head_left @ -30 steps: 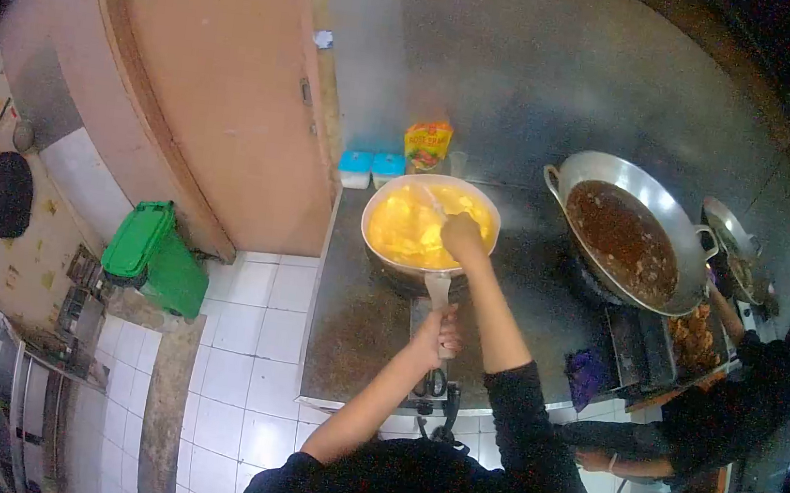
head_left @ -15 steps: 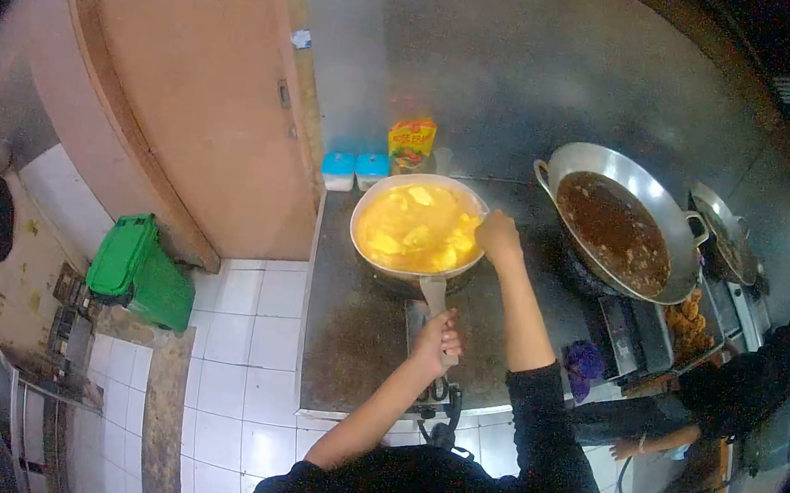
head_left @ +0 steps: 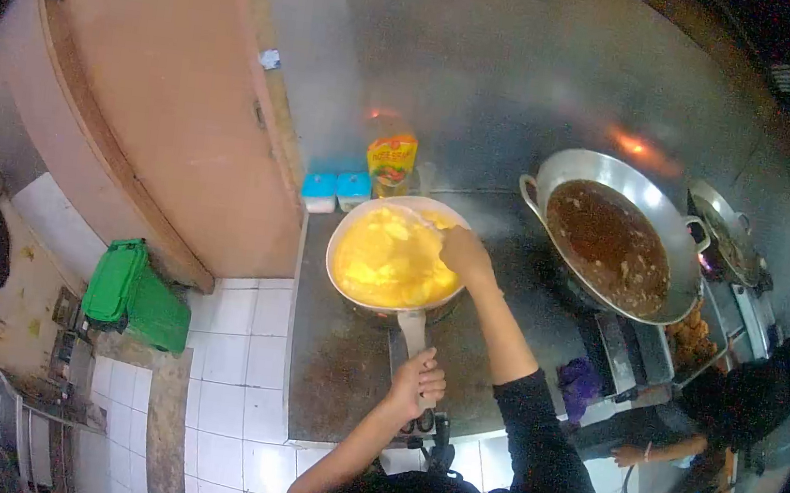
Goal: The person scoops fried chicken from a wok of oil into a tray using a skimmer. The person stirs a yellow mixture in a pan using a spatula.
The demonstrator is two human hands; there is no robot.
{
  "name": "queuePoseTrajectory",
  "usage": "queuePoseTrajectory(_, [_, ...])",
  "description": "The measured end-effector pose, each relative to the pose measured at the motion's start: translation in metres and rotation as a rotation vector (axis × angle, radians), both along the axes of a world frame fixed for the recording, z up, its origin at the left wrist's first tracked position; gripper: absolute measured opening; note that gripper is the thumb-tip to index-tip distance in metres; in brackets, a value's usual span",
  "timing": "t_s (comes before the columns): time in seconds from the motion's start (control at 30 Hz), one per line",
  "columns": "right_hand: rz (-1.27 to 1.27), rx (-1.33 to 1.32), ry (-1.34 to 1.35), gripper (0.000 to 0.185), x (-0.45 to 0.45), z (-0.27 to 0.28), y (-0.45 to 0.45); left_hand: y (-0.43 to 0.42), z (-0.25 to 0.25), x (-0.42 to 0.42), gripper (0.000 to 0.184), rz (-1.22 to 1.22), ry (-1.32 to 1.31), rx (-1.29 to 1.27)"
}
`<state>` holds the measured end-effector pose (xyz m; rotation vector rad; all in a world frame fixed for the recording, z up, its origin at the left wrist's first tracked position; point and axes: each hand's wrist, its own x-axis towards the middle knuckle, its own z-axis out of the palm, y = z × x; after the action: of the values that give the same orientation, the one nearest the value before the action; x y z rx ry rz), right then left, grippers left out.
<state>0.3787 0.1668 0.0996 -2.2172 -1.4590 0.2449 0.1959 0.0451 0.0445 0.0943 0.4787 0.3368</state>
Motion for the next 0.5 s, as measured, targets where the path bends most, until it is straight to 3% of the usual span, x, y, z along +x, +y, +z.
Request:
queuePoseTrajectory(0.37, [0.314, -0.123, -0.263, 0.023, 0.002, 0.068, 0.059, -0.002, 0.009, -0.001, 0.026, -0.005, 0.089, 0.066])
queuePoseTrajectory(0.5, [0.376, -0.207, -0.350, 0.024, -0.022, 0.103, 0.060, -0.003, 0.011, 0.001, 0.024, 0.037, 0.269, 0.127])
